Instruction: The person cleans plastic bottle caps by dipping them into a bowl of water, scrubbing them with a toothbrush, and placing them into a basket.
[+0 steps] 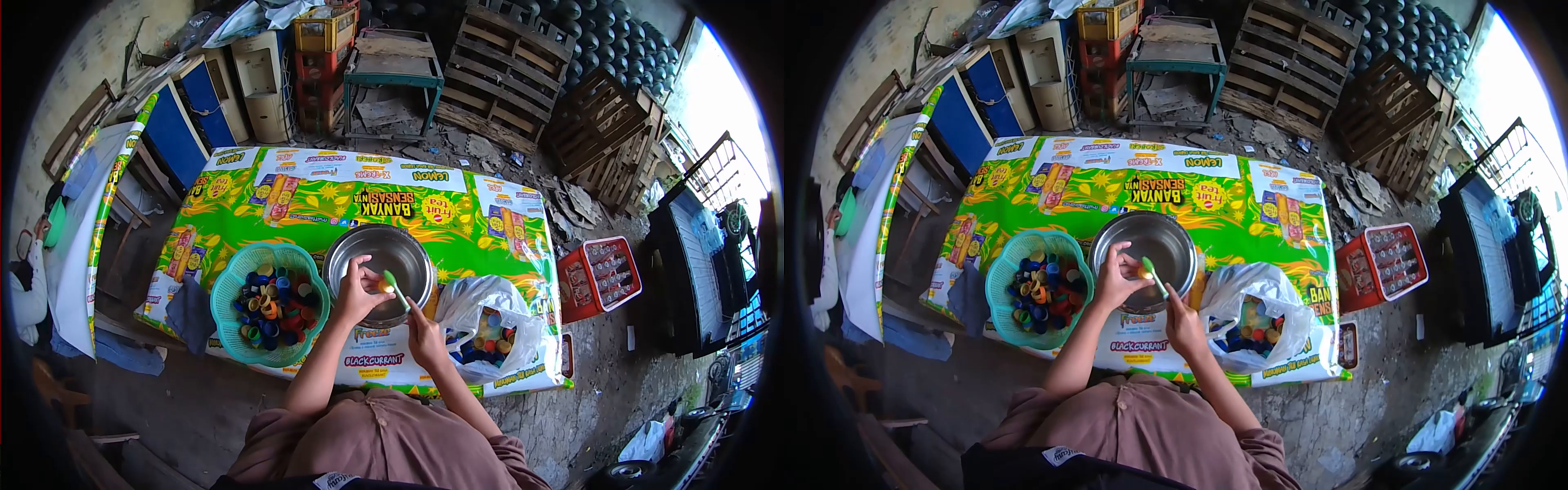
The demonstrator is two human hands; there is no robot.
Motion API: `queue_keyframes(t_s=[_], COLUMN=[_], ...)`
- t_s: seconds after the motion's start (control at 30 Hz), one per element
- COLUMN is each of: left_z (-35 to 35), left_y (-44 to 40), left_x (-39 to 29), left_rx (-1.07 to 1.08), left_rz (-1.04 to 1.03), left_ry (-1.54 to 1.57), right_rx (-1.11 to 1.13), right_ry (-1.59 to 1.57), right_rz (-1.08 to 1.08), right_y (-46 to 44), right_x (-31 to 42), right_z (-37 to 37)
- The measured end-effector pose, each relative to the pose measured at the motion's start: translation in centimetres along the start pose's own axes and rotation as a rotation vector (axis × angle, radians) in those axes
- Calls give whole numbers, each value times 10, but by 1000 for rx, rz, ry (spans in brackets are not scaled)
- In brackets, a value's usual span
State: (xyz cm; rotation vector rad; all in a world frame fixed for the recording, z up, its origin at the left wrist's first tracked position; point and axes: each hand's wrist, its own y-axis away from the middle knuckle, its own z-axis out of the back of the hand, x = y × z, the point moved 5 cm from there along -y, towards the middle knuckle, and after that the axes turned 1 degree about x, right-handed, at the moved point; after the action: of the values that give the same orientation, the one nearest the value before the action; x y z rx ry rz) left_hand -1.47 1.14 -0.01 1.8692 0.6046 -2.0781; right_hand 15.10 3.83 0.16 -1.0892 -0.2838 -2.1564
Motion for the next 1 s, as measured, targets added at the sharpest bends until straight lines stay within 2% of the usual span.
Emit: queue_keyframes(t_s=[0.03,0.13,0.17,0.2,0.3,0.33,0.4,0.43,0.53,0.57,0.67,0.73,0.87,0.93,0.97,1.0], left_z=[-1,0,2,2,4,5,4,4,5,4,3,0,0,-2,-1,1], left_y=[2,1,-2,-2,1,0,0,0,-1,-1,0,1,1,1,2,2], left_x=[2,2,2,1,-1,-1,0,-2,-3,0,2,0,-4,-3,-3,-4], left_rx=[0,-20,-20,-16,-36,-37,-22,-19,-20,-11,19,34,21,13,-7,-24], left_rz=[-1,-55,-70,-77,-65,-64,-54,-55,-20,-36,-47,-48,-54,-84,-108,-132], left_ry=[1,-5,15,35,-1,-4,64,64,30,39,21,0,-114,-149,-87,-28], right_rx=[-13,-72,-62,-62,-56,-55,-30,-32,-36,-87,-18,-12,-16,-12,18,19], right_ry=[-58,-137,-13,-15,-140,-143,5,5,-89,-138,-13,-57,-71,-43,-127,-131], right_rz=[-56,-4,87,90,-116,-115,71,69,-106,25,6,-39,78,-82,-184,-184], right_y=[-3,1,5,4,4,6,13,13,8,9,4,-1,-2,-5,-4,-2], right_x=[-11,-6,1,-1,-20,-16,2,1,-15,-17,-19,-24,-7,-19,-26,-23], right_z=[-3,4,2,-1,-1,0,0,1,4,0,-4,-2,-1,-5,-2,-2])
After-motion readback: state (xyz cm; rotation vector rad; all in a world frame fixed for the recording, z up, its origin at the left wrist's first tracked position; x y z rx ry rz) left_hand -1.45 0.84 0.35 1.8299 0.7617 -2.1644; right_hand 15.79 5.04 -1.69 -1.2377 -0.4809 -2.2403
